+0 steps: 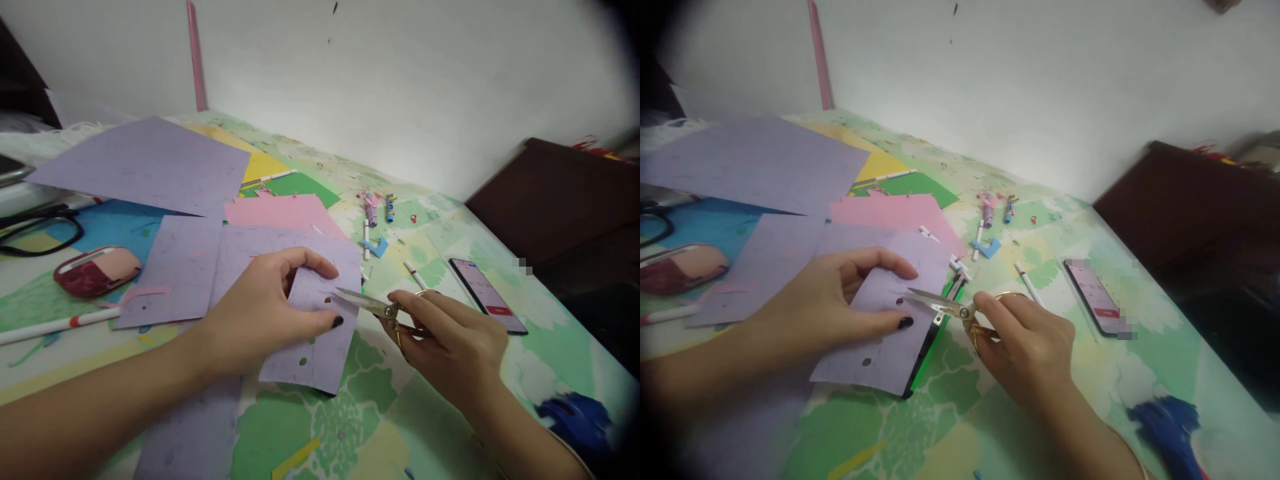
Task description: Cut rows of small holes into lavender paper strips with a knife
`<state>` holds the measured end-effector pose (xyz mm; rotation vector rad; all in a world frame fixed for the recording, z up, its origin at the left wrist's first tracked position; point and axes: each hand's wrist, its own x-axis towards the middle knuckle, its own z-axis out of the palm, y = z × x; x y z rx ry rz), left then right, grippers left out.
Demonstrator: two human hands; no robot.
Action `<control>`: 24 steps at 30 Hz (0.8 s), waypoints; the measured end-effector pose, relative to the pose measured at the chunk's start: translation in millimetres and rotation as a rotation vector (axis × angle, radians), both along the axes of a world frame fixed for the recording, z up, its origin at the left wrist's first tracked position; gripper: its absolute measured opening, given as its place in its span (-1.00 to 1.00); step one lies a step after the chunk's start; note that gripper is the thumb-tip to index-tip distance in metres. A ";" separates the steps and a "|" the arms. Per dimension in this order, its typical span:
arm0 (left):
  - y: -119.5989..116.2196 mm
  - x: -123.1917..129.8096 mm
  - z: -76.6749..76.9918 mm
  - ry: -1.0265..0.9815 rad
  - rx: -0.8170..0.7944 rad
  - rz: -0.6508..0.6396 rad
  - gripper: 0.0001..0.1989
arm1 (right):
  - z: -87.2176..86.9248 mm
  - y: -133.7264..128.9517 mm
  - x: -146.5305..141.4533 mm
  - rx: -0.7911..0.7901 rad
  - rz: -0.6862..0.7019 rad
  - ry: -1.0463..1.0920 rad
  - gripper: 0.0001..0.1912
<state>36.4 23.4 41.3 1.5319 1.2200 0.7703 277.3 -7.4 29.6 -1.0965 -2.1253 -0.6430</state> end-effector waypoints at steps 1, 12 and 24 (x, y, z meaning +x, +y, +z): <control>0.3 -0.2 -0.1 0.000 -0.002 -0.003 -0.56 | -0.2 0.1 0.0 -0.009 0.011 0.005 -0.92; 1.3 0.6 0.6 -0.030 -0.031 -0.051 -0.61 | 1.3 -0.8 -2.2 0.000 0.046 -0.042 -0.88; 4.8 0.1 -2.1 -0.034 -0.053 -0.070 -0.56 | 4.9 0.2 -3.7 0.001 0.085 -0.032 -0.89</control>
